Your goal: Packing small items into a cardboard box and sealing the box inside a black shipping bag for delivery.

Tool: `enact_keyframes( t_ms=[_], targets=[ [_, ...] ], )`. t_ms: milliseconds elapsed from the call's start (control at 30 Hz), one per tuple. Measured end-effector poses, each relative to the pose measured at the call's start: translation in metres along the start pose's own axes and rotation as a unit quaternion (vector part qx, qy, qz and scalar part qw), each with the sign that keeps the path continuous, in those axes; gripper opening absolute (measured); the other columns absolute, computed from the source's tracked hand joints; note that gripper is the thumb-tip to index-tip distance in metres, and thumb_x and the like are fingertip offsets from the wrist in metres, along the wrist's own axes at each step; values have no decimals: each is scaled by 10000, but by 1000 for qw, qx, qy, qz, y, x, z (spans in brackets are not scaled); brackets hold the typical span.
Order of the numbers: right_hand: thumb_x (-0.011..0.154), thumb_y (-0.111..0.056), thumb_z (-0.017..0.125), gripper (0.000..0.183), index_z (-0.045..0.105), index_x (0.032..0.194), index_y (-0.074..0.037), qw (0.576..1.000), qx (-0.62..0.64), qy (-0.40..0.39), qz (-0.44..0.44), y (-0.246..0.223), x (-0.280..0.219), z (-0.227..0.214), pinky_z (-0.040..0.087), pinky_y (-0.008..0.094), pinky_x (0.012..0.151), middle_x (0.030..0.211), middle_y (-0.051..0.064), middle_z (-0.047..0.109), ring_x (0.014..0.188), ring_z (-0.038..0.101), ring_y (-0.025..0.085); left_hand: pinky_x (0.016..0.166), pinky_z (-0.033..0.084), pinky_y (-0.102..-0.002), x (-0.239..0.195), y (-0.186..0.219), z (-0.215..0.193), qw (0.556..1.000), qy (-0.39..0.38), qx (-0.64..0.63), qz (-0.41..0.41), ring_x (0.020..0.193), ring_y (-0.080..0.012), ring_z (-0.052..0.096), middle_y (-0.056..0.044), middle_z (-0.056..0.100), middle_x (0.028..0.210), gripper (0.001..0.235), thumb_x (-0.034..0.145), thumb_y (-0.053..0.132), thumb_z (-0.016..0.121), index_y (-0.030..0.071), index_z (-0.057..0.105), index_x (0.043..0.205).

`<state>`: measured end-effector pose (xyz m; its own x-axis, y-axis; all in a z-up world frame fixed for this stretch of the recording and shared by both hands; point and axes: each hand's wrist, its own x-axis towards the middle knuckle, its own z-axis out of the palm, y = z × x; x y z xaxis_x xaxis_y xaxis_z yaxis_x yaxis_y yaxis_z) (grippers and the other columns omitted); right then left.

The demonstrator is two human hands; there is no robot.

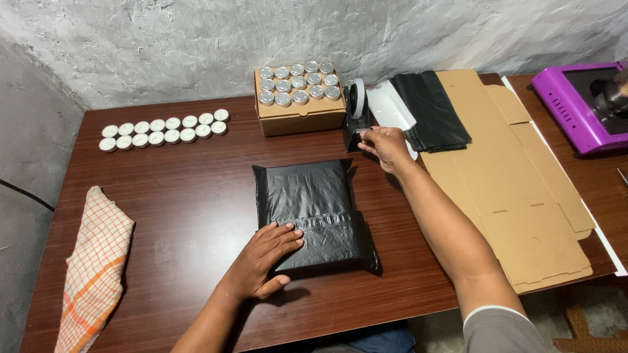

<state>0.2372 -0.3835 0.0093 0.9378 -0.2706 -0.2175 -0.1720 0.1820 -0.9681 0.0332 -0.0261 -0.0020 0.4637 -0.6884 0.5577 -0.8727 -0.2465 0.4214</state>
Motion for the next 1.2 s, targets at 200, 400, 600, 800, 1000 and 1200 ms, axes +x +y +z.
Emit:
enact_keyframes(
  t_ms=[200, 400, 600, 800, 1000, 1200],
  targets=[
    [819, -89, 790, 111, 714, 748, -52, 998, -61, 23, -27, 5, -1, -4, 617, 137, 675, 1396, 154, 569, 733, 744, 118, 1205, 317, -545, 0, -1, 1, 1000, 2, 4, 2, 1435, -360, 492, -147, 581, 1478, 642, 1050, 546, 374, 53, 560, 1416],
    [800, -75, 791, 60, 780, 746, -52, 988, -133, 27, -67, 6, -5, -3, 566, 210, 900, 1145, 164, 724, 1350, 573, 136, 1204, 320, -546, 0, -1, 0, 1000, 2, -2, -2, 1437, -359, 492, -145, 585, 1475, 646, 1044, 554, 382, 55, 563, 1413],
    [829, -124, 762, 124, 778, 721, -65, 963, -244, 23, -114, 24, -1, -16, 524, 261, 934, 1020, 130, 790, 1235, 668, 153, 1186, 340, -528, 2, -1, -5, 1000, -9, 4, 6, 1432, -345, 505, -137, 589, 1477, 646, 1021, 551, 442, 56, 564, 1417],
    [799, -206, 747, 105, 806, 877, -246, 917, -376, 35, -129, 33, 5, -36, 601, 310, 618, 692, -11, 729, 683, 725, 140, 1154, 326, -497, 0, -5, 4, 1000, 20, 1, -13, 1351, -342, 563, -116, 639, 1424, 719, 976, 662, 433, 92, 629, 1368],
    [860, -26, 704, 196, 754, 1044, 18, 939, -302, -53, -155, -34, -76, -22, 618, 278, 577, 732, 173, 733, 640, 719, 154, 1136, 345, -506, 4, -5, -2, 1000, 7, -1, -5, 1343, -349, 567, -119, 642, 1416, 726, 967, 680, 448, 92, 635, 1350],
    [875, -21, 760, 169, 765, 1043, 0, 937, -231, -146, -217, -27, -104, -16, 561, 247, 550, 682, 131, 712, 611, 662, 115, 1102, 376, -507, 12, -6, -11, 999, -25, 26, 7, 1309, -343, 592, -121, 669, 1356, 708, 979, 678, 423, 96, 647, 1312]
  ],
)
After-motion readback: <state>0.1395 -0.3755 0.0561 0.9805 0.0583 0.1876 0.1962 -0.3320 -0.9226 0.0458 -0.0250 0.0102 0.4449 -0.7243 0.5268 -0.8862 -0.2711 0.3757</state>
